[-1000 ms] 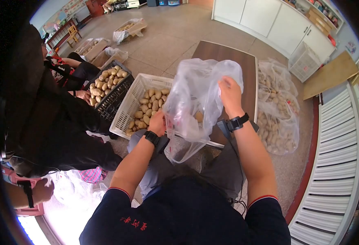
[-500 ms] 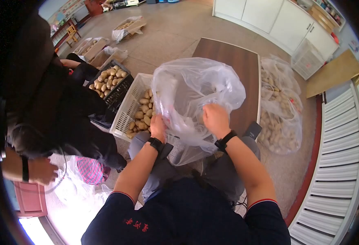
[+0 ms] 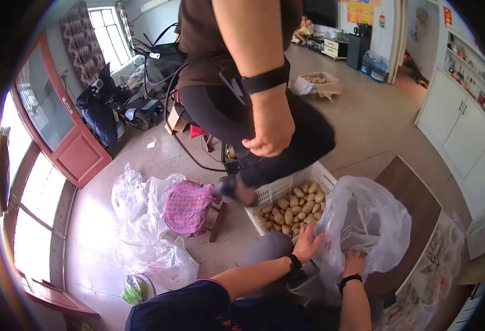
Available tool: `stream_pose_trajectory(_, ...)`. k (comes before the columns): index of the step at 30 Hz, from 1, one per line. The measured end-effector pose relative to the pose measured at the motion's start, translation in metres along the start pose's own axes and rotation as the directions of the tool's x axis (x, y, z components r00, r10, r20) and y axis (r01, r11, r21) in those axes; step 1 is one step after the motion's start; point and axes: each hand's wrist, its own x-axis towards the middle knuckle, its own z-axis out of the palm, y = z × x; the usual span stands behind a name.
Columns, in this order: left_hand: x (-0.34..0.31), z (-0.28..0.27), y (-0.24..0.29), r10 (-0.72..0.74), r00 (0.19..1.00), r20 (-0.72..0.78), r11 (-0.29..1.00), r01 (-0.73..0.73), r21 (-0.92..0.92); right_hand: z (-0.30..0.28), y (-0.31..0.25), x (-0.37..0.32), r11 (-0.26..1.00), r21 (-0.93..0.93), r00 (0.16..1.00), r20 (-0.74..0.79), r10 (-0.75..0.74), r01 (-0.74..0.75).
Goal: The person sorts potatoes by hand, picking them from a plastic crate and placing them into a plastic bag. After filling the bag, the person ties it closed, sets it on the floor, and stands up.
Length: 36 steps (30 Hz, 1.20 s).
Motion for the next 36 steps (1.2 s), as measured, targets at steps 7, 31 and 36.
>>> stream_pose_trajectory(7, -0.002, -0.006, 0.005, 0.005, 1.000, 0.004, 0.999, -0.005, 0.054, -0.007, 0.007, -0.011, 0.989, 0.133, 0.997, 0.045, 0.065, -0.070)
stream_pose_trajectory(31, -0.029, 0.003, 0.091, 0.291, 0.835, 0.468, 0.957, -0.251, -0.146, -0.119, 0.019, -0.043, -0.148, 0.976, 0.916, 0.203, 0.345, -0.161)
stream_pose_trajectory(36, -0.032, 0.024, 0.069, 0.461, 0.764, 0.451, 0.887, -0.396, -0.237, -0.126, -0.005, -0.043, -0.129, 0.982, 0.970, 0.163, 0.183, -0.140)
